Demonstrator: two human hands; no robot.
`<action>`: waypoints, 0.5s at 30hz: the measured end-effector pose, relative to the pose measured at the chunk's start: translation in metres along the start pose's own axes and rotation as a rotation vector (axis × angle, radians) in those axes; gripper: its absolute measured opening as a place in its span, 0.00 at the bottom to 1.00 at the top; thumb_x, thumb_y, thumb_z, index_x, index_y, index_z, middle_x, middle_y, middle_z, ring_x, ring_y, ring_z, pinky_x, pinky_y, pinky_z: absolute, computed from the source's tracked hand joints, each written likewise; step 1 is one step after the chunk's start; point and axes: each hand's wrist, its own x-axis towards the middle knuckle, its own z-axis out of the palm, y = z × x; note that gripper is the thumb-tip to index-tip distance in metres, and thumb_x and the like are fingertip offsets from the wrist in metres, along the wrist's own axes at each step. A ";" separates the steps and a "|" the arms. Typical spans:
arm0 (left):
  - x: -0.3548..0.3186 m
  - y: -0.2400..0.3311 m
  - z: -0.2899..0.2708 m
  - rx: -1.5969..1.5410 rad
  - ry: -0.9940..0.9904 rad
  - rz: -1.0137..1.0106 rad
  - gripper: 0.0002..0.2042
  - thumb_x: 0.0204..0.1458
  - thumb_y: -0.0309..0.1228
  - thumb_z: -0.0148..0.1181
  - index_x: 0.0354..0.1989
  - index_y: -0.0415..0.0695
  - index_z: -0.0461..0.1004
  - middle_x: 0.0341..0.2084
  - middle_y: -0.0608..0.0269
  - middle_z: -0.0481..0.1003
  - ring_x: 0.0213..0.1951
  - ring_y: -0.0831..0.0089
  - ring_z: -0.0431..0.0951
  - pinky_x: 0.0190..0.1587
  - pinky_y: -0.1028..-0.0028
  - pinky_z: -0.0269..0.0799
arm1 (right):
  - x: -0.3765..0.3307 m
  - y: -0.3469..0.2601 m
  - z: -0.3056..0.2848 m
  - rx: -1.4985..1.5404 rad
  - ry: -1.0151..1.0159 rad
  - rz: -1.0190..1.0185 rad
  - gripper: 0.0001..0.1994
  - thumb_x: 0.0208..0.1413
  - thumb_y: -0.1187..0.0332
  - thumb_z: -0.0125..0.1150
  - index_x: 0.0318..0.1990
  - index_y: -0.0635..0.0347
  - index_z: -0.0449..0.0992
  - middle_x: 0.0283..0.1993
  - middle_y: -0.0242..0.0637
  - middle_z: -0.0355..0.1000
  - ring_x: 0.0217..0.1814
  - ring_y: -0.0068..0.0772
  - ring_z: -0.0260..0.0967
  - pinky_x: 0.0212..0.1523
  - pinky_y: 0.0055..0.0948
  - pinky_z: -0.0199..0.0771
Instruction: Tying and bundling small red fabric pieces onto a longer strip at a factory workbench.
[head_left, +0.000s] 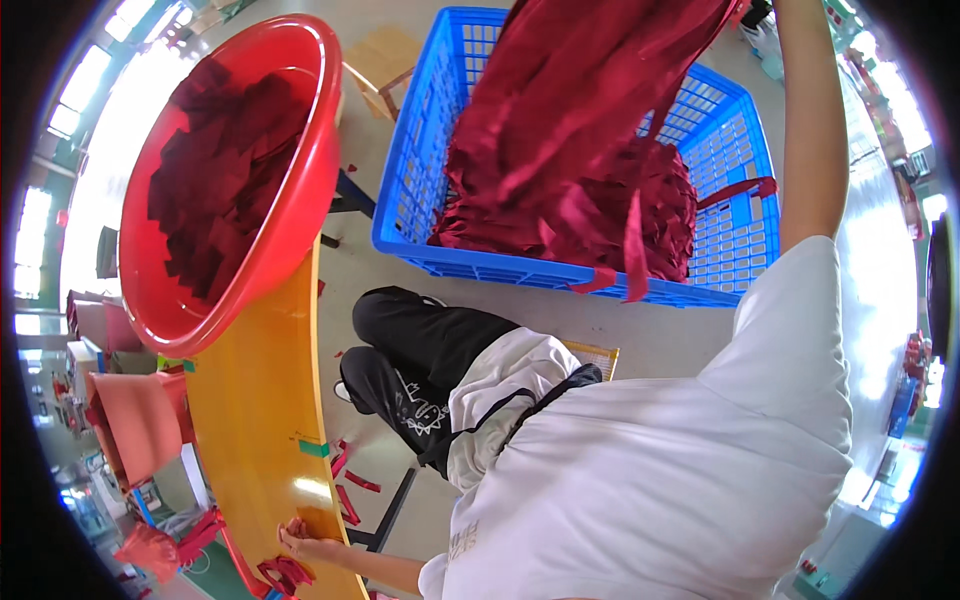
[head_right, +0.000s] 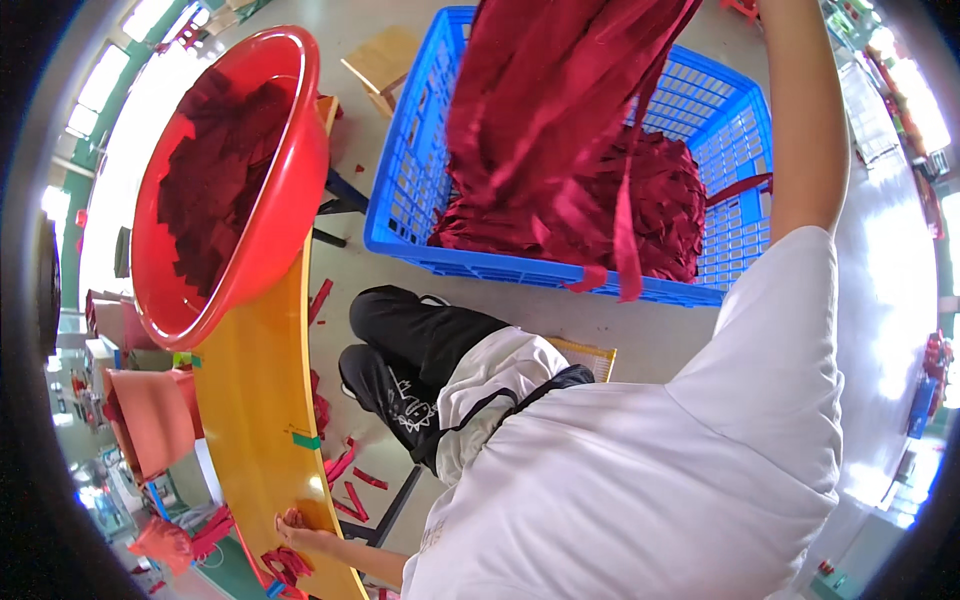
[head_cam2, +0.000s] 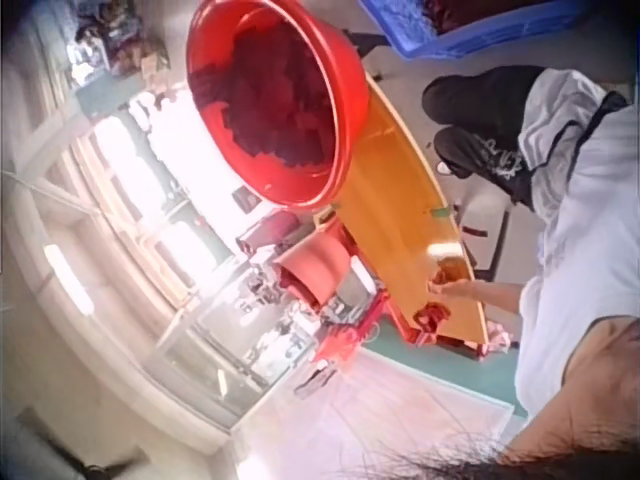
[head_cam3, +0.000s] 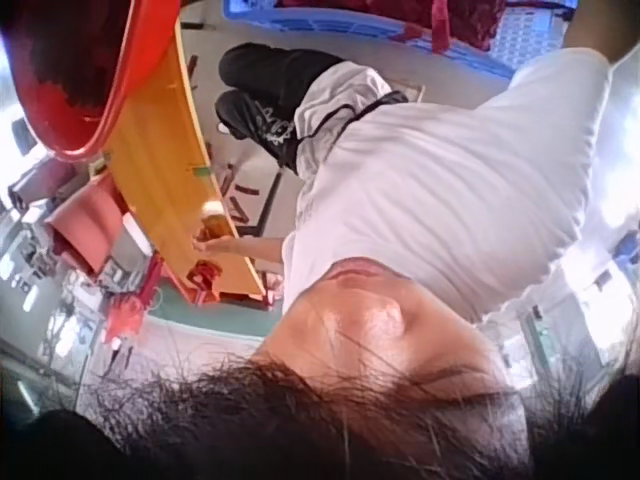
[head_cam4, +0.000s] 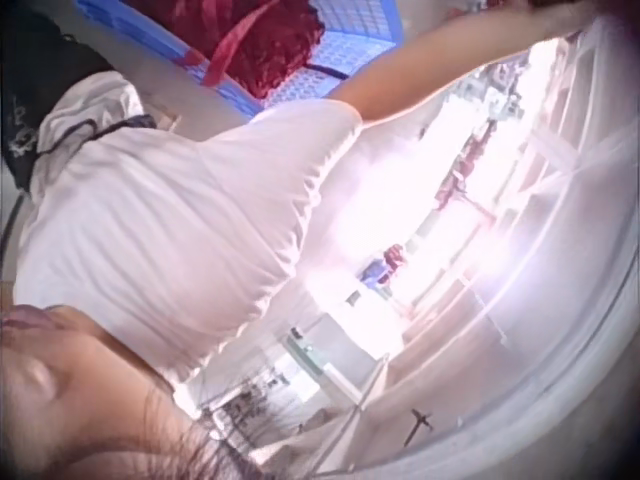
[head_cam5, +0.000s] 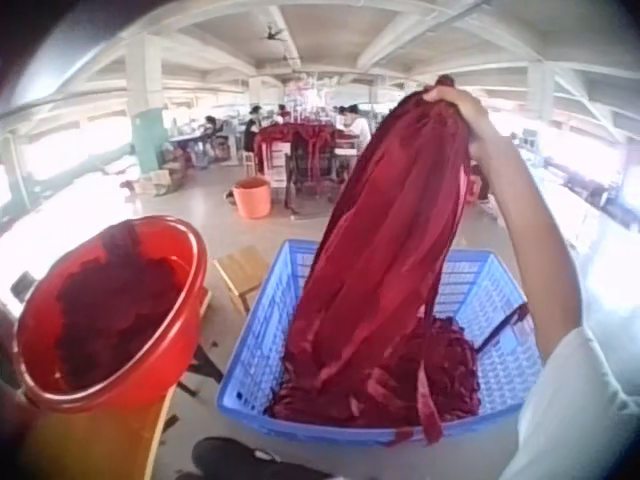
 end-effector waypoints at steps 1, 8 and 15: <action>0.000 0.001 0.000 0.023 -0.011 0.009 0.16 0.64 0.38 0.46 0.45 0.39 0.75 0.27 0.63 0.75 0.31 0.73 0.75 0.37 0.78 0.73 | -0.001 0.004 -0.013 0.073 -0.008 0.069 0.11 0.47 0.66 0.66 0.37 0.59 0.77 0.32 0.37 0.78 0.30 0.33 0.76 0.38 0.32 0.80; 0.003 -0.001 -0.003 0.076 -0.023 0.020 0.17 0.64 0.38 0.46 0.45 0.38 0.75 0.29 0.63 0.76 0.32 0.74 0.76 0.38 0.78 0.73 | -0.020 0.047 -0.146 -0.020 0.132 0.113 0.27 0.45 0.62 0.67 0.48 0.76 0.72 0.48 0.54 0.74 0.50 0.48 0.73 0.50 0.48 0.76; 0.005 -0.008 0.001 0.125 0.055 -0.009 0.17 0.64 0.36 0.46 0.43 0.34 0.75 0.31 0.58 0.76 0.34 0.70 0.78 0.38 0.76 0.77 | -0.016 0.003 -0.244 -0.216 0.409 0.327 0.20 0.56 0.63 0.64 0.54 0.63 0.76 0.50 0.41 0.77 0.50 0.36 0.76 0.56 0.32 0.73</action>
